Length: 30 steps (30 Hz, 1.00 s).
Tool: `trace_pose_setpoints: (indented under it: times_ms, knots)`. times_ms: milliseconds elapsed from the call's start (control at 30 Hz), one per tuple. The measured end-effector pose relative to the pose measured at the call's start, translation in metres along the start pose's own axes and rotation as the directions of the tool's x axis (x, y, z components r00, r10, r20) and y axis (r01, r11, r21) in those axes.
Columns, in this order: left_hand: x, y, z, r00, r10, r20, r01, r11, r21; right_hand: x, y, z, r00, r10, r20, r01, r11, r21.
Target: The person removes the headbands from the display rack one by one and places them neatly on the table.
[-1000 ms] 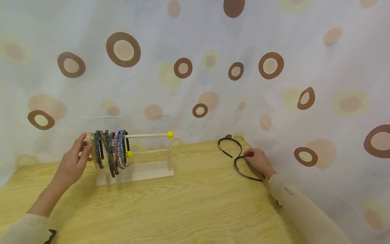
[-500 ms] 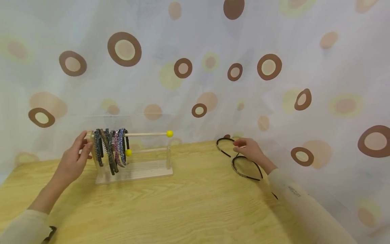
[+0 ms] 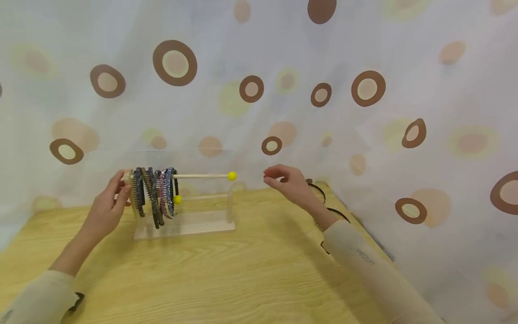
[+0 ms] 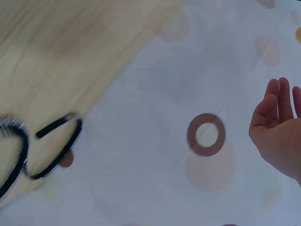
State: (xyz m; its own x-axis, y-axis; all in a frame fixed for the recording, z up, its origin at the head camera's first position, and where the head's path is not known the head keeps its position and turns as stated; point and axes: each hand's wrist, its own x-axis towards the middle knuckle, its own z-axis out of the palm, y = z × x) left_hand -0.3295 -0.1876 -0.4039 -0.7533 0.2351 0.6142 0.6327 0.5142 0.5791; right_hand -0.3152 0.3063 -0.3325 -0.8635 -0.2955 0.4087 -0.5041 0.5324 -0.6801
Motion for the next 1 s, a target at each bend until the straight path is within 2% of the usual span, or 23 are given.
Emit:
trace_pose_setpoints:
  times_ms: [100,267,367,533,733,867,1000]
  knots:
    - [0.002,-0.001,0.0,1.0,-0.005,0.003,0.005,1.0,-0.004,0.012,-0.019,0.024,0.999,-0.049,-0.007,0.05,0.99,0.133]
    - [0.003,-0.003,-0.001,1.0,-0.008,0.003,0.008,1.0,0.002,0.022,-0.049,0.066,0.996,-0.079,0.038,0.065,0.955,0.291]
    - [0.003,-0.004,-0.001,1.0,-0.006,-0.005,0.006,1.0,0.006,0.025,-0.058,0.093,0.996,-0.063,0.06,0.039,0.937,0.348]
    - [0.004,-0.004,0.001,1.0,0.004,-0.013,-0.004,1.0,-0.003,0.029,-0.062,0.13,0.999,-0.011,0.047,-0.01,0.906,0.423]
    - [0.003,0.0,0.004,1.0,-0.024,-0.006,0.024,1.0,-0.008,0.03,-0.065,0.163,0.999,-0.02,0.045,-0.003,0.889,0.458]
    - [-0.001,0.003,0.002,0.999,-0.043,0.0,0.043,0.999,-0.019,0.027,-0.07,0.184,0.996,0.015,0.083,-0.049,0.904,0.425]
    - [-0.001,0.001,0.0,1.0,-0.029,-0.008,0.029,0.999,-0.024,0.026,-0.076,0.199,0.993,0.07,0.091,-0.099,0.923,0.373]
